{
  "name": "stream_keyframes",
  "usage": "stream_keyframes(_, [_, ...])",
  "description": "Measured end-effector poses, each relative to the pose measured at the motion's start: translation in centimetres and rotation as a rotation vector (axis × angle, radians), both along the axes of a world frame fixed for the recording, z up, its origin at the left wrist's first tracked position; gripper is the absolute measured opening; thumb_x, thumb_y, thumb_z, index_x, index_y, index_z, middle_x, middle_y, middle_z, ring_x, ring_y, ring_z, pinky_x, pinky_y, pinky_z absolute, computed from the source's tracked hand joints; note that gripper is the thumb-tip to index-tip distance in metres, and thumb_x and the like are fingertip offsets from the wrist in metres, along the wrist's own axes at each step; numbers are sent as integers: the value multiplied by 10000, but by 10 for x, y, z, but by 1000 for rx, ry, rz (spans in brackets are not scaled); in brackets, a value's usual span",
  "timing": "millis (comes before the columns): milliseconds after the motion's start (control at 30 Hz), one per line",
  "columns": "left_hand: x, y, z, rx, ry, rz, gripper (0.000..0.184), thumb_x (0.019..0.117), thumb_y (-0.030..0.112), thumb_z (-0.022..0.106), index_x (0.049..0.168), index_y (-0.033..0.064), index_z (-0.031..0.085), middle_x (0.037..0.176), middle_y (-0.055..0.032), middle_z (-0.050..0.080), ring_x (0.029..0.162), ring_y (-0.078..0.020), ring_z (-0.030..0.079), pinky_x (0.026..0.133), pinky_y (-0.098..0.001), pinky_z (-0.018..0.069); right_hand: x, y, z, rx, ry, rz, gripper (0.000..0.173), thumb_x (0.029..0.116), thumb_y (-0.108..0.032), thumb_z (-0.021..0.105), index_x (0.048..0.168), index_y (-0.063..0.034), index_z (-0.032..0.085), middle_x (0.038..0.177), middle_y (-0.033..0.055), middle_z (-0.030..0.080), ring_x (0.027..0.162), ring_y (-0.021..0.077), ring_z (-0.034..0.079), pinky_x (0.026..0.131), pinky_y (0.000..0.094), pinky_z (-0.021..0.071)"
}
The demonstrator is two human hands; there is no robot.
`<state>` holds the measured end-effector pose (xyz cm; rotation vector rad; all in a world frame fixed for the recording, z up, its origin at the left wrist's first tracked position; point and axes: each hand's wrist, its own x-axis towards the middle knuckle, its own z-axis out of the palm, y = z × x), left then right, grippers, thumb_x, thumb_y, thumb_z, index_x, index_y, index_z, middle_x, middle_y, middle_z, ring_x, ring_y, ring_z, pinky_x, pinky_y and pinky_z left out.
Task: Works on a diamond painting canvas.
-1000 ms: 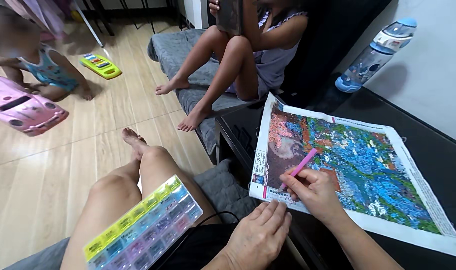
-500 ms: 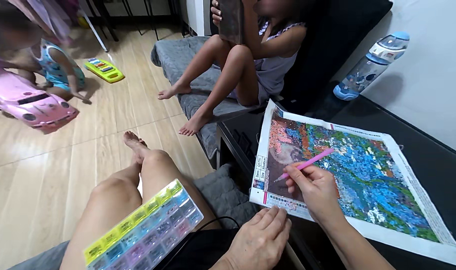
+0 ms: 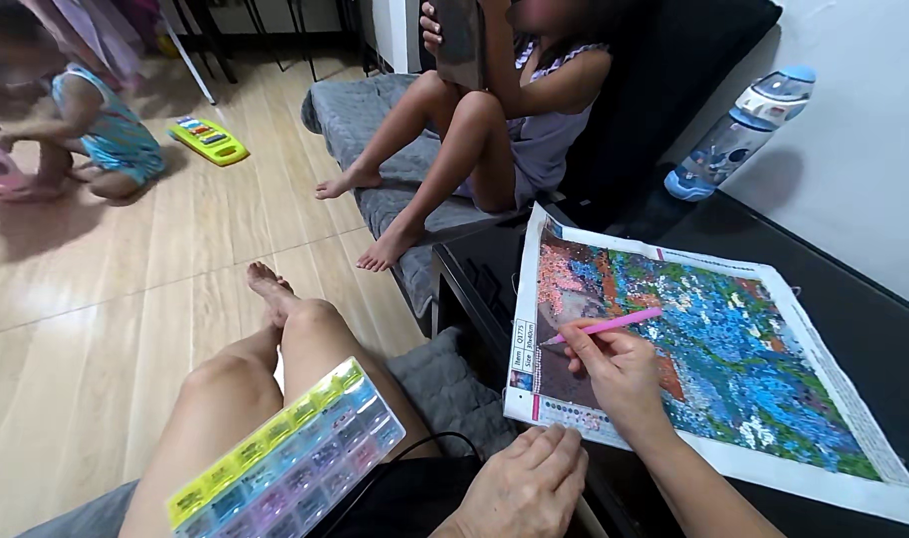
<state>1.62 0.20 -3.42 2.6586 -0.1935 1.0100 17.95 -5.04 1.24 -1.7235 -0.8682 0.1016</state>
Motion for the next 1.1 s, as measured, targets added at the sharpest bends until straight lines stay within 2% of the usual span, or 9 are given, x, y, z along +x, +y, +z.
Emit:
stream_keyframes(167, [0, 0, -1, 1, 0, -5, 268, 973, -14, 502, 1097, 21, 737, 1166, -127, 742, 1098, -232, 712, 1011, -308, 519, 1, 0, -2, -21, -20, 7, 124, 969, -98, 650, 937, -10, 731, 784, -30, 678, 589, -52, 579, 547, 108, 502])
stream_keyframes(833, [-1, 0, -2, 3, -5, 7, 274, 965, -28, 504, 1099, 21, 738, 1172, -122, 743, 1103, -228, 711, 1015, -305, 516, 3, 2, -7, -61, -113, 36, 147, 967, -120, 644, 911, -17, 732, 814, -18, 681, 610, -52, 576, 571, 105, 499])
stream_keyframes(1033, [-2, 1, -2, -2, 8, -2, 272, 969, -22, 509, 1111, 19, 739, 1184, -127, 740, 1119, -233, 708, 1022, -312, 514, 3, 1, -10, -100, -308, 49, 200, 962, -175, 620, 907, -36, 754, 863, 10, 706, 667, -21, 601, 610, 136, 509])
stream_keyframes(1100, [-4, 2, -1, -25, 27, -20, 269, 963, -29, 521, 1119, 4, 737, 1200, -139, 734, 1143, -247, 701, 1034, -326, 513, 4, 1, -11, -84, -293, 68, 221, 967, -198, 607, 909, -40, 750, 878, -1, 705, 682, -31, 600, 618, 137, 513])
